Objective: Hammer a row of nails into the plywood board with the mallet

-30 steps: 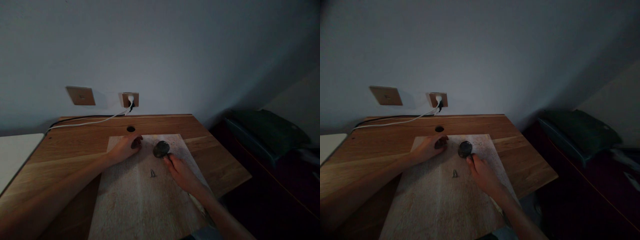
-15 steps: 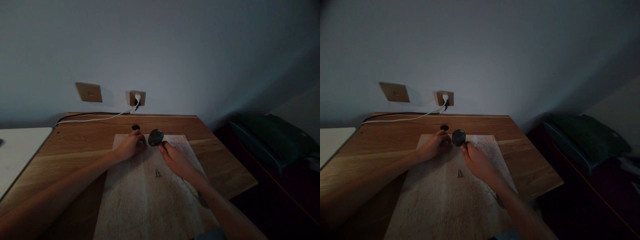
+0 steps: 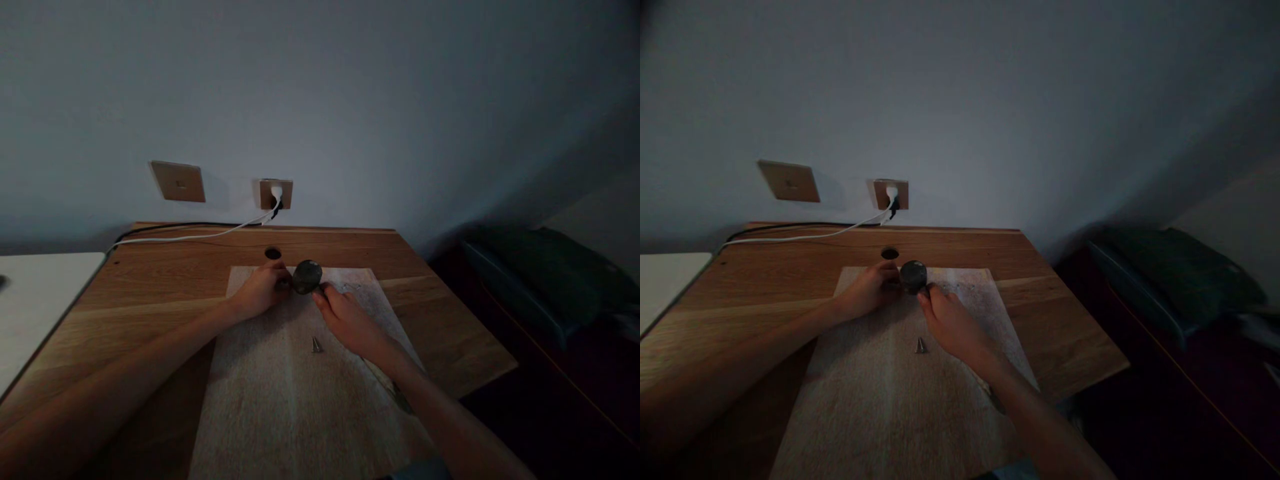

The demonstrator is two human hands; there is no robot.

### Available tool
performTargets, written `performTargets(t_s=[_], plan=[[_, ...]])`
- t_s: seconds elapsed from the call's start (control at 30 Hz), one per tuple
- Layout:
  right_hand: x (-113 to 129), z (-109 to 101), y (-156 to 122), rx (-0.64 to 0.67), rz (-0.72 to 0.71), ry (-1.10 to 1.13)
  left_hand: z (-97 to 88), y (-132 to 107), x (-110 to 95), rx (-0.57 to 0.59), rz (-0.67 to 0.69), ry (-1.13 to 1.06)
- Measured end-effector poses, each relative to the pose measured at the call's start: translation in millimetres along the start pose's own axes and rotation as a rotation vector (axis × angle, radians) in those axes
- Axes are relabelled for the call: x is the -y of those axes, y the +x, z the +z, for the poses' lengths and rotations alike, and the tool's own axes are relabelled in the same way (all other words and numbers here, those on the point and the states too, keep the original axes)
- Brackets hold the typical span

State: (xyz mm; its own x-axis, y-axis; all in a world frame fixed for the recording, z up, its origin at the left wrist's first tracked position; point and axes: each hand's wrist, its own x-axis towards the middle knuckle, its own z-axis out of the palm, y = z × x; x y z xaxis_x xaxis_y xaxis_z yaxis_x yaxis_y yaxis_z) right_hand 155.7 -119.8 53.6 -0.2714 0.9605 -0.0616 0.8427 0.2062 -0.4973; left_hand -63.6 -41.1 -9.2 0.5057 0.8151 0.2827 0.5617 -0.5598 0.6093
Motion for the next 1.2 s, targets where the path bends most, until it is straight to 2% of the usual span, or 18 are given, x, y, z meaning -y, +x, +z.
performTargets(t_s=[0.17, 0.57, 1.2], plan=[[1.1, -0.6, -1.7, 0.014, 0.013, -0.012, -0.5, -0.1, -1.1, -0.023, -0.027, -0.011], [1.3, -1.0, -4.2, 0.023, 0.008, -0.028, 0.5, -0.4, -0.2, -0.045, 0.02, -0.017], [1.3, -0.5, -7.4, 0.03, 0.037, -0.077, -0.3, -0.7, -0.6, -0.027, 0.031, -0.017]])
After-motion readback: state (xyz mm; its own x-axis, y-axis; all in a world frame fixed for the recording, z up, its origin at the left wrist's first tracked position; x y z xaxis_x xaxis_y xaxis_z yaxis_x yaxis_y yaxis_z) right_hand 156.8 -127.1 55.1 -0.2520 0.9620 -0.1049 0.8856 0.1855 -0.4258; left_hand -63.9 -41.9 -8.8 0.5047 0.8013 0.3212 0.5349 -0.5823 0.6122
